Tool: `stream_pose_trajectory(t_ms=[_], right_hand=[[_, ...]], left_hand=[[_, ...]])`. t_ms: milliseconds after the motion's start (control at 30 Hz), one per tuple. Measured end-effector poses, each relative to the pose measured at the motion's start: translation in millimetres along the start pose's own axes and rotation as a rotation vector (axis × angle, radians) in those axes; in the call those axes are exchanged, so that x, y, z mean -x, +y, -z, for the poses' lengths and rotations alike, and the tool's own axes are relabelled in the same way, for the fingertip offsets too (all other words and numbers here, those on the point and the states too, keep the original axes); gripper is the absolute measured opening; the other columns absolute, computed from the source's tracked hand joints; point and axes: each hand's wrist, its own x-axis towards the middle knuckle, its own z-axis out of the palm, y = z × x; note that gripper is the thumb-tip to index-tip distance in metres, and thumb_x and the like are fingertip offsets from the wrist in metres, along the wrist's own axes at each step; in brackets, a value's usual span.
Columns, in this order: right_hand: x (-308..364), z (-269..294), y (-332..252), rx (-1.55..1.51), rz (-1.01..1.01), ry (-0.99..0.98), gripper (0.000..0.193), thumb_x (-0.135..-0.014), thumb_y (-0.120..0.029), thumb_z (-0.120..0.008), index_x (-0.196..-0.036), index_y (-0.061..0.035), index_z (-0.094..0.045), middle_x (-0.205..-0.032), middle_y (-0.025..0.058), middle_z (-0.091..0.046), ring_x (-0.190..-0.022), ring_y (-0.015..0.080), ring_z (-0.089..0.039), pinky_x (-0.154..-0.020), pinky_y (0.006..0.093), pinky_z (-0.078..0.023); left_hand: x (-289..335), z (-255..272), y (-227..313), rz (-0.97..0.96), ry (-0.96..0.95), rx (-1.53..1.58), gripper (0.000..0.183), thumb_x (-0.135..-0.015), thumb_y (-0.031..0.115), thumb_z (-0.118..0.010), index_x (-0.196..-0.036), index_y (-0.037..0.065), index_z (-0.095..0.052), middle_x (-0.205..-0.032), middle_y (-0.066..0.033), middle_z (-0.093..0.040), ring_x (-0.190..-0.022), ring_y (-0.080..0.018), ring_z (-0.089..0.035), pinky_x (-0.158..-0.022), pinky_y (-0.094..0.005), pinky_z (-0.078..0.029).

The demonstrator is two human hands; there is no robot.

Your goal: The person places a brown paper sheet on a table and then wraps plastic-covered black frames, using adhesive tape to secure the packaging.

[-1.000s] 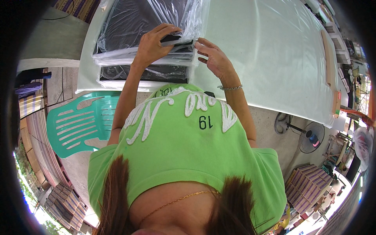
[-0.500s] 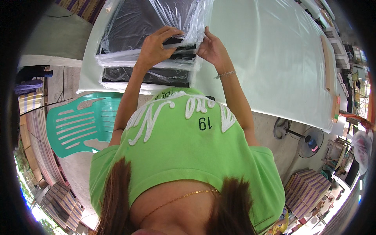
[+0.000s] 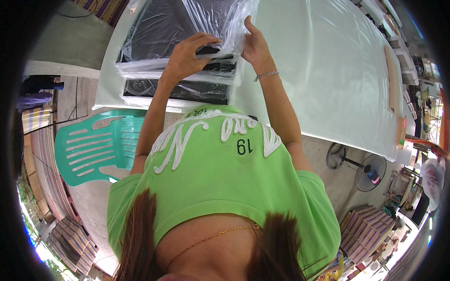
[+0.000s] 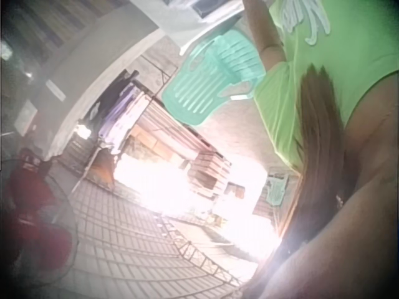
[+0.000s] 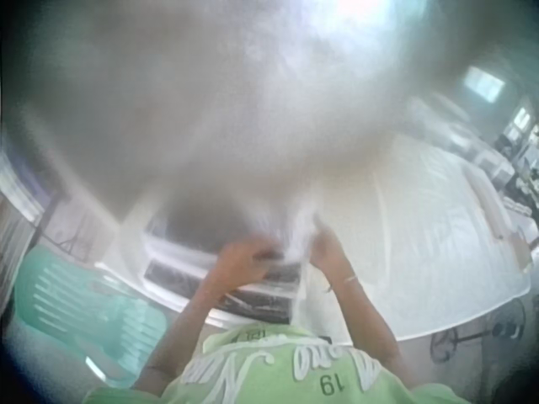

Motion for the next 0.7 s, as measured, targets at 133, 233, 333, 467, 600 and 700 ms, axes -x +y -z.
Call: stream_pose_trajectory(t_ms=[133,233,333,467,600,700], right_hand=[[-1,0,-4,-0.069,0.011,-0.028,0.052,-0.087,-0.038,-0.055,-0.118,0.0032,-0.045,-0.112,0.0174,-0.054,-0.105,0.0304,-0.053,-0.095,0.044,-0.041],[1,-4,-5,-0.165,-0.026,-0.024,0.052,-0.086,-0.035,-0.057,-0.118,0.0031,-0.044,-0.112,0.0179,-0.053,-0.105,0.0306,-0.052,-0.093,0.044,-0.042],[3,-6,-3,-0.175,-0.02,-0.012,0.05,-0.087,-0.034,-0.057,-0.119,0.0027,-0.043,-0.114,0.0187,-0.052,-0.107,0.0305,-0.051,-0.093,0.0432,-0.042],[4,-2,-2,-0.118,-0.006,-0.009,0.047,-0.087,-0.033,-0.056,-0.116,0.0016,-0.045,-0.111,0.0175,-0.054,-0.104,0.0293,-0.054,-0.09,0.0438,-0.044],[-12,5,-3,-0.043,0.028,0.043,0.043,-0.087,-0.034,-0.056,-0.113,0.0001,-0.047,-0.106,0.0148,-0.057,-0.1,0.0274,-0.057,-0.084,0.0434,-0.049],[-29,15,-9,0.045,0.065,0.055,0.043,-0.088,-0.033,-0.055,-0.113,0.0009,-0.048,-0.101,0.0151,-0.06,-0.092,0.0262,-0.061,-0.079,0.0397,-0.053]], left_hand=[[3,2,0,-0.023,-0.054,-0.001,0.05,-0.064,0.004,-0.065,-0.111,0.017,-0.058,-0.115,-0.0052,-0.054,-0.101,-0.0271,-0.056,-0.088,-0.0348,-0.045],[7,-1,-2,-0.075,-0.042,0.018,0.051,-0.065,0.007,-0.067,-0.113,0.019,-0.057,-0.119,-0.0048,-0.051,-0.102,-0.0283,-0.055,-0.088,-0.0362,-0.045],[10,-13,-5,-0.061,-0.002,-0.093,0.049,-0.065,0.009,-0.069,-0.112,0.02,-0.057,-0.118,-0.0041,-0.052,-0.099,-0.0285,-0.056,-0.084,-0.0367,-0.047],[10,-18,-15,-0.015,-0.011,-0.161,0.047,-0.065,0.009,-0.068,-0.11,0.02,-0.059,-0.112,-0.002,-0.057,-0.091,-0.0266,-0.06,-0.076,-0.0358,-0.051],[10,-15,-13,-0.087,0.079,-0.137,0.044,-0.064,0.006,-0.062,-0.106,0.019,-0.06,-0.101,0.0016,-0.06,-0.077,-0.0245,-0.062,-0.067,-0.0353,-0.051],[12,-13,-3,-0.126,0.088,-0.107,0.042,-0.064,0.006,-0.06,-0.104,0.018,-0.061,-0.099,0.0011,-0.06,-0.077,-0.0249,-0.062,-0.066,-0.0351,-0.051]])
